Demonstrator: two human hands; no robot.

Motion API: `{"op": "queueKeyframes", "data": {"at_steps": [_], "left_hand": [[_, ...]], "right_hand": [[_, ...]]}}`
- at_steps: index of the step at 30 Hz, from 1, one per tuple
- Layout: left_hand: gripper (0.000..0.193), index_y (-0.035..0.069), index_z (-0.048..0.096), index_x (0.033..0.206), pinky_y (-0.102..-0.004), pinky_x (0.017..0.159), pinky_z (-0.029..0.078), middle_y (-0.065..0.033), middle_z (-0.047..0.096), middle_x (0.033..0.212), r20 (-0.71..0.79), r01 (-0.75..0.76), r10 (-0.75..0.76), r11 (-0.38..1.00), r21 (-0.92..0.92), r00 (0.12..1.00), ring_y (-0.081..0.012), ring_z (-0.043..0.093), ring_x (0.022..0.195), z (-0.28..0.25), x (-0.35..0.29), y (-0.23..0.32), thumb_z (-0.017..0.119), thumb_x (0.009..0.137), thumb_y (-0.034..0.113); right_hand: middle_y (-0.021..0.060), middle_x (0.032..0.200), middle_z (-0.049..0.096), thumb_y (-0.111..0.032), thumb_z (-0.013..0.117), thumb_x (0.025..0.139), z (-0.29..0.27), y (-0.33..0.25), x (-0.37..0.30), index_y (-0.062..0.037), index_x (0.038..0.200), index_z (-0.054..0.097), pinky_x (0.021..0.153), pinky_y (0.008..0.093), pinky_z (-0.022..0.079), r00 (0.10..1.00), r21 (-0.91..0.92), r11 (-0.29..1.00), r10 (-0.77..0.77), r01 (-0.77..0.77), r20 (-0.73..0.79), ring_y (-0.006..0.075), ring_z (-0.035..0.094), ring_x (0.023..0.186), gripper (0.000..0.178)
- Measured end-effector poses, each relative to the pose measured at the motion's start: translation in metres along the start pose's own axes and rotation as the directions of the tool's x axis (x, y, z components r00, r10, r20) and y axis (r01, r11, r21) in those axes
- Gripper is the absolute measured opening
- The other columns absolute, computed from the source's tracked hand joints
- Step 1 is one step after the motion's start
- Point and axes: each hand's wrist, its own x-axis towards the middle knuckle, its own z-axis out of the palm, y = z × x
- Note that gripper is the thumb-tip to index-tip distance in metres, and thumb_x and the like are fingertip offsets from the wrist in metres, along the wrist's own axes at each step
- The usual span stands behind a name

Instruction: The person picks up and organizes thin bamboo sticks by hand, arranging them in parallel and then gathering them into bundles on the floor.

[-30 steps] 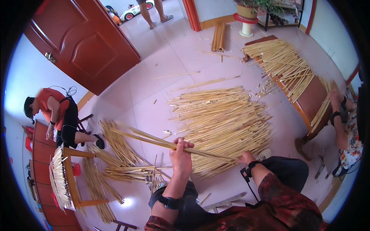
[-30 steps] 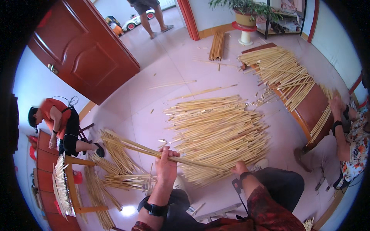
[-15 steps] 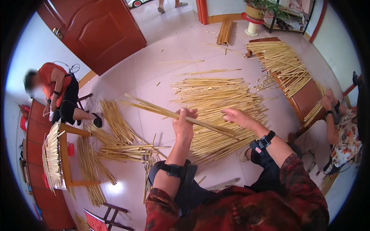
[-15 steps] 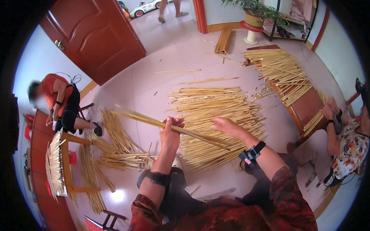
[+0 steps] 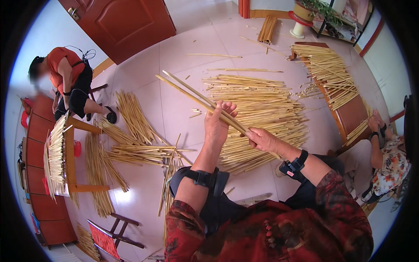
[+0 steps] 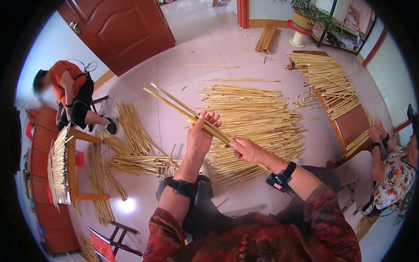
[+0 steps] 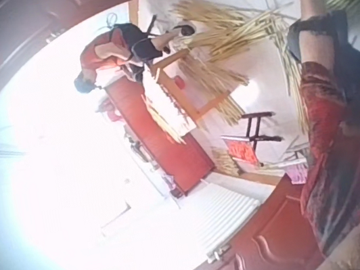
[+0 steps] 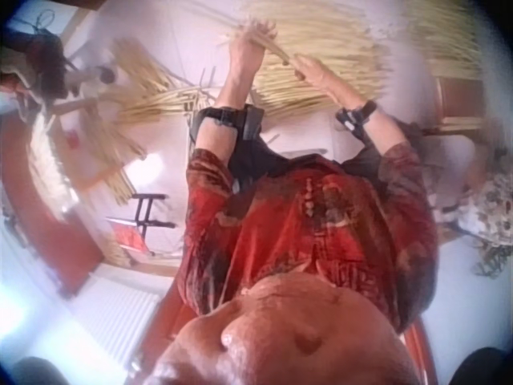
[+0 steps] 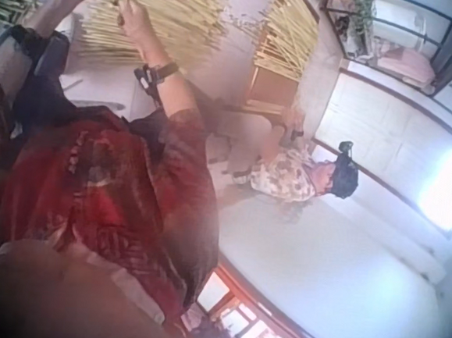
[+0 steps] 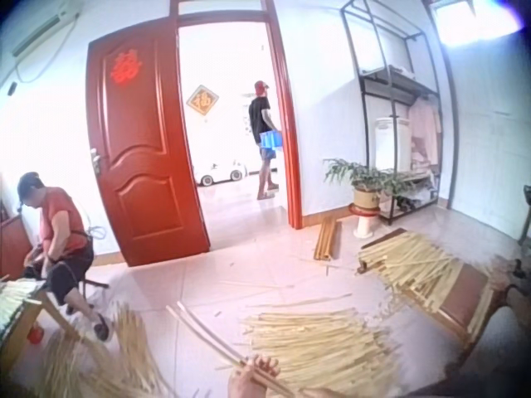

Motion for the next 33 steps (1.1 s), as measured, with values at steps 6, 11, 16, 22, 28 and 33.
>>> {"op": "queueKeyframes", "data": {"at_steps": [6,11,16,22,28,33], "left_hand": [[0.023,0.000,0.044,0.107,-0.0425,0.087,0.044,-0.0173,0.050,0.110,0.073,0.024,-0.021,0.999,-0.033,0.997,-0.0296,0.049,0.105,0.000,-0.001,-0.002,0.041,0.089,0.015],[0.026,-0.001,0.043,0.108,-0.0448,0.093,0.039,-0.0195,0.047,0.116,0.223,0.065,-0.041,0.993,-0.102,0.974,-0.0327,0.043,0.113,-0.001,0.002,-0.001,0.041,0.089,0.016],[0.019,0.000,0.048,0.096,-0.0464,0.094,0.038,-0.0204,0.049,0.111,0.256,0.101,-0.073,0.990,-0.099,0.964,-0.0343,0.043,0.112,0.000,0.005,-0.003,0.037,0.090,0.014],[0.019,0.000,0.048,0.092,-0.0474,0.096,0.036,-0.0203,0.049,0.111,0.223,0.082,-0.061,0.993,-0.087,0.973,-0.0348,0.041,0.114,0.002,0.012,0.000,0.036,0.090,0.015],[0.018,0.000,0.049,0.092,-0.0471,0.099,0.033,-0.0202,0.048,0.114,0.219,0.059,-0.034,0.993,-0.107,0.975,-0.0347,0.038,0.116,0.002,0.010,0.009,0.037,0.090,0.014],[0.016,0.000,0.049,0.093,-0.0457,0.098,0.035,-0.0186,0.050,0.111,0.266,0.063,-0.029,0.991,-0.118,0.964,-0.0333,0.040,0.115,0.002,0.006,0.008,0.042,0.089,0.014]], "right_hand": [[0.0016,0.065,0.047,-0.044,0.036,0.089,-0.002,-0.012,-0.012,-0.0027,0.114,0.043,0.035,0.0161,0.031,0.985,0.330,0.935,0.082,-0.129,0.151,0.0028,0.036,0.042,0.049],[0.0045,0.071,0.050,-0.043,0.037,0.089,-0.004,-0.015,-0.020,-0.0022,0.117,0.041,0.039,0.0189,0.038,0.983,0.436,0.886,0.100,-0.158,0.155,0.0051,0.041,0.044,0.049],[0.0103,0.081,0.055,-0.042,0.038,0.089,-0.012,-0.004,-0.021,-0.0016,0.116,0.040,0.050,0.0257,0.050,0.964,0.520,0.830,0.079,-0.205,0.253,0.0123,0.056,0.057,0.049],[0.0120,0.092,0.057,-0.041,0.041,0.088,-0.017,-0.007,-0.028,0.0001,0.110,0.042,0.067,0.0290,0.050,0.985,0.420,0.898,0.072,-0.131,0.155,0.0172,0.059,0.077,0.047],[0.0090,0.090,0.055,-0.037,0.040,0.089,-0.024,-0.007,-0.040,-0.0004,0.101,0.046,0.062,0.0266,0.050,0.996,0.210,0.978,-0.024,0.005,0.088,0.0141,0.058,0.070,0.038],[0.0012,0.068,0.046,-0.038,0.041,0.089,-0.004,-0.009,-0.038,-0.0010,0.102,0.048,0.043,0.0188,0.038,0.996,0.220,0.972,0.071,-0.080,0.051,0.0061,0.044,0.051,0.040]]}}
